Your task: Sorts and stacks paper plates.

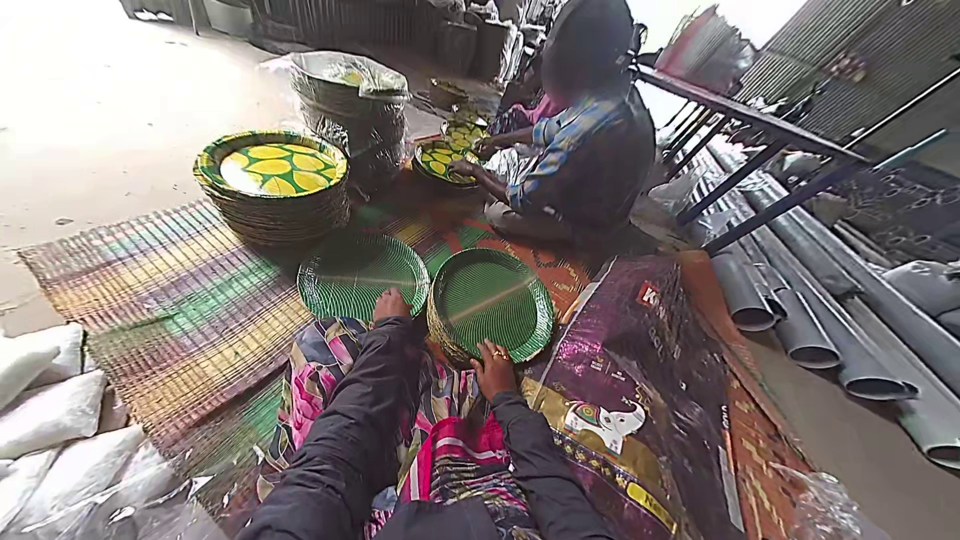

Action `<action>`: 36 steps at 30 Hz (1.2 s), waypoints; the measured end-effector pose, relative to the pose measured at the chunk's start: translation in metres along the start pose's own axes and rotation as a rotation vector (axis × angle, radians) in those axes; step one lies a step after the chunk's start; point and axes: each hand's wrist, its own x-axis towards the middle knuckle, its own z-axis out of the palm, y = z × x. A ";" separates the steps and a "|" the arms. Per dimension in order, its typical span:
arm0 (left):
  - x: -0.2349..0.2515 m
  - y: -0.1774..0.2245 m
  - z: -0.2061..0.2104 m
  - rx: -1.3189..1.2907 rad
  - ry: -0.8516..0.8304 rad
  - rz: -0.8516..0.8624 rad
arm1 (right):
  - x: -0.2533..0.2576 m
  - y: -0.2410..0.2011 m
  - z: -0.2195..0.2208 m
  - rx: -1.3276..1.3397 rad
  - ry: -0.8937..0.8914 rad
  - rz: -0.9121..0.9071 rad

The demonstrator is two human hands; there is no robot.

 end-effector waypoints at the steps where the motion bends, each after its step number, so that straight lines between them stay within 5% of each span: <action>1: -0.003 0.004 0.000 0.103 -0.125 -0.003 | -0.001 -0.001 0.000 -0.013 -0.007 0.005; 4: -0.005 0.013 0.001 0.272 -0.270 -0.005 | -0.001 -0.002 0.001 -0.030 -0.016 0.015; 26: 0.024 -0.002 0.025 0.154 -0.214 -0.109 | -0.002 -0.004 0.001 -0.059 -0.006 0.007; 29: 0.022 0.002 0.021 0.028 0.067 -0.112 | -0.001 -0.003 0.002 -0.055 -0.028 0.014; 32: 0.023 0.001 0.013 -0.173 0.650 0.002 | -0.002 -0.002 0.001 -0.045 -0.042 0.011; 34: 0.020 -0.004 0.010 -0.337 0.977 0.344 | -0.002 -0.004 -0.004 -0.001 -0.050 0.034; 36: 0.000 0.002 0.007 -0.312 0.943 0.791 | -0.003 -0.015 -0.025 0.089 -0.039 0.129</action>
